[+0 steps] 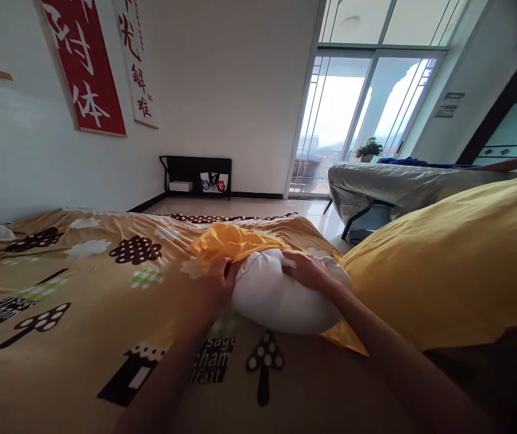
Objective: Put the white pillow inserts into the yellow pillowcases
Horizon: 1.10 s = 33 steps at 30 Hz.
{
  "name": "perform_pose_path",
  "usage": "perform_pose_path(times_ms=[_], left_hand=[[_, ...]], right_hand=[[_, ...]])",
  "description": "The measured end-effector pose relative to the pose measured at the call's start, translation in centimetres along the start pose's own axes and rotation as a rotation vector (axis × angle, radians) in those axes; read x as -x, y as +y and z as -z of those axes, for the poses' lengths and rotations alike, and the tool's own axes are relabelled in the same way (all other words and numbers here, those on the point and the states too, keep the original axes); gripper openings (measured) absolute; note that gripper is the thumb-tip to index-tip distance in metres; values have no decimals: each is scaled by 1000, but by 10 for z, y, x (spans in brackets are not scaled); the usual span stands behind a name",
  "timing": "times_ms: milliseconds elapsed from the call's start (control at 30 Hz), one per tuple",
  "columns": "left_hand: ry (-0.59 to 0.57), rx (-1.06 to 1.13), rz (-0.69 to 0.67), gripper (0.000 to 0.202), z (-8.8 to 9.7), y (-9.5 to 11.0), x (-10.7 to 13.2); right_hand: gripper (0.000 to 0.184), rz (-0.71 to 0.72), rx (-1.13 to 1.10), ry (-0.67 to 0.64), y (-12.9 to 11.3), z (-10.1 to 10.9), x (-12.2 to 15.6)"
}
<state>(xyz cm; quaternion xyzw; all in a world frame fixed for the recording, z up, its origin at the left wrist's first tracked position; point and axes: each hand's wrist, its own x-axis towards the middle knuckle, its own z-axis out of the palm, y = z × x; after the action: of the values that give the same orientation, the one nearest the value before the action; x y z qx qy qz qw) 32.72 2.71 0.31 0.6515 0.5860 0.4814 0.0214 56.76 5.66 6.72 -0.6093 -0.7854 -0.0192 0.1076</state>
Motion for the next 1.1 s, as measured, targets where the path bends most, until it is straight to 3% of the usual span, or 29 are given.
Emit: perform_pose_path(times_ms=[133,233,300,400,533,633,700,800,933,1033,1100], left_hand=[[-177,175,166,33,8,28,-6],[-270,117,136,34,10,40,-6],[-253,43,86,30,6,41,-3],[-156,-64,-10,15,-2,35,7],[-25,-268,-223,22,-8,27,22],[-21,-385,-392,24,-7,27,27],[-22,-389,-431,23,-7,27,27],[-24,-277,-410,19,0,20,28],[-235,-6,-397,36,30,-10,26],[-367,75,-259,39,46,-31,22],[-364,30,-158,36,45,-37,21]], right_hand=[[42,7,-9,-7,1,0,-1],[38,11,31,-13,-8,0,5],[36,36,102,-24,-18,-1,13],[37,110,224,-7,-38,-4,24],[39,208,300,13,-62,-11,29],[35,224,295,-10,-69,-14,21],[32,181,287,-21,-67,-13,14],[30,122,264,1,-54,-10,8],[33,81,212,24,-34,-5,9],[33,72,165,26,-27,-4,11],[34,67,142,16,-26,-4,11]])
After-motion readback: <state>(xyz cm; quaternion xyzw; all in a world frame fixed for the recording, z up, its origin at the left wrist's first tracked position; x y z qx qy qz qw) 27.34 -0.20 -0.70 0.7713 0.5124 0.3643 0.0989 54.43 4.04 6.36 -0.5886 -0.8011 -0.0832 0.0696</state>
